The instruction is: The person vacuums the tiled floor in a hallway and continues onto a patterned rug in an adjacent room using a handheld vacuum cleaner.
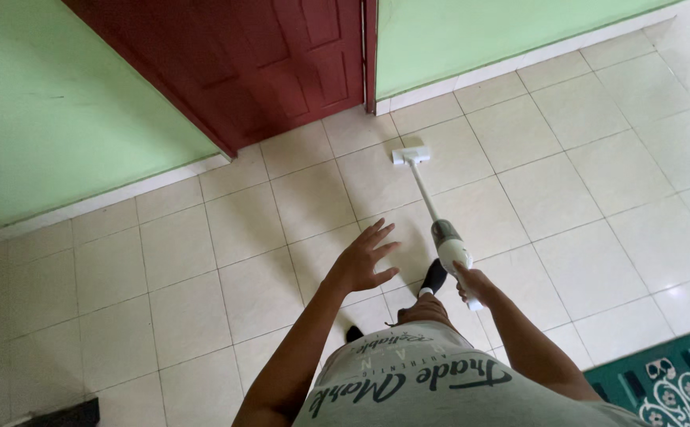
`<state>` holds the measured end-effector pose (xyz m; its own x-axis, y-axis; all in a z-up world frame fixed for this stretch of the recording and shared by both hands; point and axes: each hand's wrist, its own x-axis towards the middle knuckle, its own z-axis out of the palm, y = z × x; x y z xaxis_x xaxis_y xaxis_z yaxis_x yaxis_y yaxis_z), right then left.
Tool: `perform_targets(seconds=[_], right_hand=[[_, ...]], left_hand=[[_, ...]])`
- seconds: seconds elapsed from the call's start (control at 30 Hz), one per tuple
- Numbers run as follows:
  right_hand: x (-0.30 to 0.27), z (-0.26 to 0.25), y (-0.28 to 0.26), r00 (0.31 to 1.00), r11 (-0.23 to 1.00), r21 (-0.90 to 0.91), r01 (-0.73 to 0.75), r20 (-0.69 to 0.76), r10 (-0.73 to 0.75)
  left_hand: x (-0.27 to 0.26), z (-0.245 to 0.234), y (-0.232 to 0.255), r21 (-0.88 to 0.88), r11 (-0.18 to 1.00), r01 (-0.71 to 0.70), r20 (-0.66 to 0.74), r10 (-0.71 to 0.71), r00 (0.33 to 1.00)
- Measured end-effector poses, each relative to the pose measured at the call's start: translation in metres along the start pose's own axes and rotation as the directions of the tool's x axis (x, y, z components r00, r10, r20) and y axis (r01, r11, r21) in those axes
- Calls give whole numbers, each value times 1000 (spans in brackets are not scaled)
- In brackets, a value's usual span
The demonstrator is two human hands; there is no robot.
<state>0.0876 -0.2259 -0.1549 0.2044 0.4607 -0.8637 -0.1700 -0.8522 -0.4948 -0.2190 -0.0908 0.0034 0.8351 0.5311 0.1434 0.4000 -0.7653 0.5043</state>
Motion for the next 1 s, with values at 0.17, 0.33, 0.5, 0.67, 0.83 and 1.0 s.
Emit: perform_targets(seconds=[0.17,0.33,0.5,0.67,0.83,1.0], right_hand=[[-52,-1,49,999,995,-99,-32,-39,29],[-77,5,70,997,988,-140,-66,-53,59],[-61,20,45,998,995,-74,-69,-17,68],[-12,35,-24,999,1000,-13,-27,-20,26],[48,39,-122,995,994,53,96,15,-97],[91,51,-202,991,981,145,127,12,-130]], left_hand=[[-32,-10,0,-72,997,39,53,-35,998],[-38,-12,-4,-81,996,-26,16,28,999],[-18,-17,-20,-120,991,-61,43,66,997],[15,-27,-47,-82,993,-79,68,85,994],[42,-40,-72,-59,994,-96,130,103,986],[63,-46,-84,-60,992,-111,126,118,985]])
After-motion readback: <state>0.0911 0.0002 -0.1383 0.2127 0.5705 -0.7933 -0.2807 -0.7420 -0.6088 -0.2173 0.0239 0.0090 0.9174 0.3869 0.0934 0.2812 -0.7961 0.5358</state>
